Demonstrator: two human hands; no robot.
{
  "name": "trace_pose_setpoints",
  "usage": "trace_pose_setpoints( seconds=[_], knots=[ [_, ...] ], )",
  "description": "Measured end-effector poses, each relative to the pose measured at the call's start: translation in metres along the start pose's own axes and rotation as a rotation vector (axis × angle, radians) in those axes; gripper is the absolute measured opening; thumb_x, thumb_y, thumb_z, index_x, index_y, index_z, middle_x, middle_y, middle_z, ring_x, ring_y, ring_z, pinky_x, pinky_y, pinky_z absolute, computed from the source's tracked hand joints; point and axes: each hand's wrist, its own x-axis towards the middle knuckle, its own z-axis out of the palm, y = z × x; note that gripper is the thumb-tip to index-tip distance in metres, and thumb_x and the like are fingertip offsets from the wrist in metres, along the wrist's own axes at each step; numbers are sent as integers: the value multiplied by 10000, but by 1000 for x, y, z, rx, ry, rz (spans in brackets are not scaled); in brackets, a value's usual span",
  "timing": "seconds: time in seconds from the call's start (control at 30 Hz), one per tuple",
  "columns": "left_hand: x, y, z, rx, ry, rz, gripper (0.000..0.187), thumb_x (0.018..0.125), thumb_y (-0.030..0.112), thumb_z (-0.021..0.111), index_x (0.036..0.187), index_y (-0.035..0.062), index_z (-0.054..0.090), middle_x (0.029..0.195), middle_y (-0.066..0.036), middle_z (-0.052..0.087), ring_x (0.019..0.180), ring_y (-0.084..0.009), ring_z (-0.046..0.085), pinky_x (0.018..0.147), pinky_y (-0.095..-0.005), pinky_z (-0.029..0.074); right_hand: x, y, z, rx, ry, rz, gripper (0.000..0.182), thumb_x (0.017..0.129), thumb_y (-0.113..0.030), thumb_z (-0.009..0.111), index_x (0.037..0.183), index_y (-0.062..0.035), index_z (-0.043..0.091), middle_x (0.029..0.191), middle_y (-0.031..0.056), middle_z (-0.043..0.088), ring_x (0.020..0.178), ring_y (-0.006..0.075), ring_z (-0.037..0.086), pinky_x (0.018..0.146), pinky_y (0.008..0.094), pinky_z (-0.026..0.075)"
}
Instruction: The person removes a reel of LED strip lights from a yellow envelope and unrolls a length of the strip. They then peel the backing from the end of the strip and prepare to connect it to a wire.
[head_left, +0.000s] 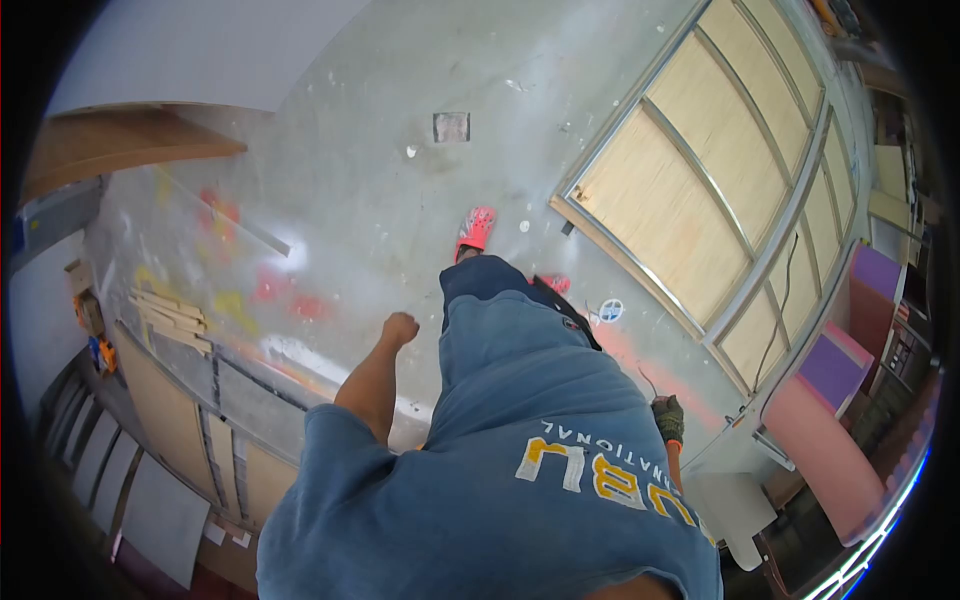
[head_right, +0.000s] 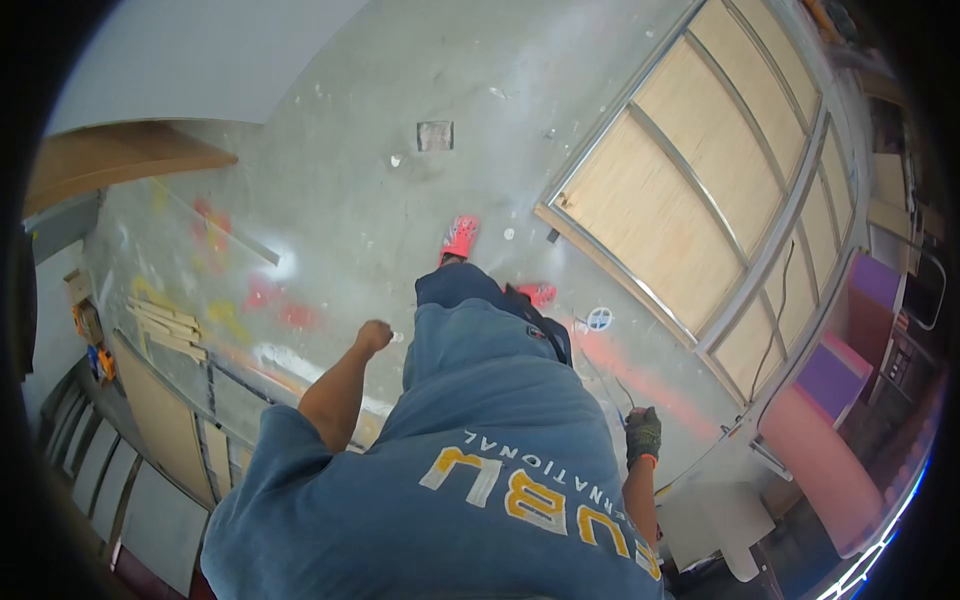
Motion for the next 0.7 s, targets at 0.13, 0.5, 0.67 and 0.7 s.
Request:
trace_pose_setpoints(
  seconds=[0.13, 0.5, 0.67, 0.7],
  knots=[
    [24, 42, -76, -632, 362, -110, 323, 776, 282, 570, 894, 33, 738, 1056, -223, 693, 1025, -398, 647, 893, -452, 523, 7, -14, 5, -47, -11, 56, 211, 955, -218, 558, 900, -35, 647, 704, 51, 634, 616, 161, 590, 588, 311, 494],
    [57, 132, -199, -977, 290, 30, 370, 792, 247, 642, 1103, 60, 716, 1055, -172, 723, 988, -304, 696, 892, -365, 532, 19, 45, 75, 338, -49, 118, 206, 964, -209, 560, 883, -38, 642, 723, 76, 646, 631, 184, 600, 599, 323, 523],
    [53, 82, -132, -704, 384, -132, 313, 814, 230, 601, 1053, 63, 715, 1056, -176, 716, 1024, -329, 680, 899, -406, 527, 0, 79, 66, -66, -128, 69, 207, 931, -214, 582, 877, -29, 656, 750, 83, 675, 658, 176, 615, 621, 338, 508],
    [51, 64, -104, -663, 358, -184, 311, 826, 227, 586, 1063, 66, 706, 1069, -181, 709, 1038, -343, 674, 901, -423, 526, -12, 82, 58, -98, -141, 69, 206, 926, -214, 584, 878, -27, 658, 753, 83, 677, 661, 175, 617, 624, 339, 507]
  ],
)
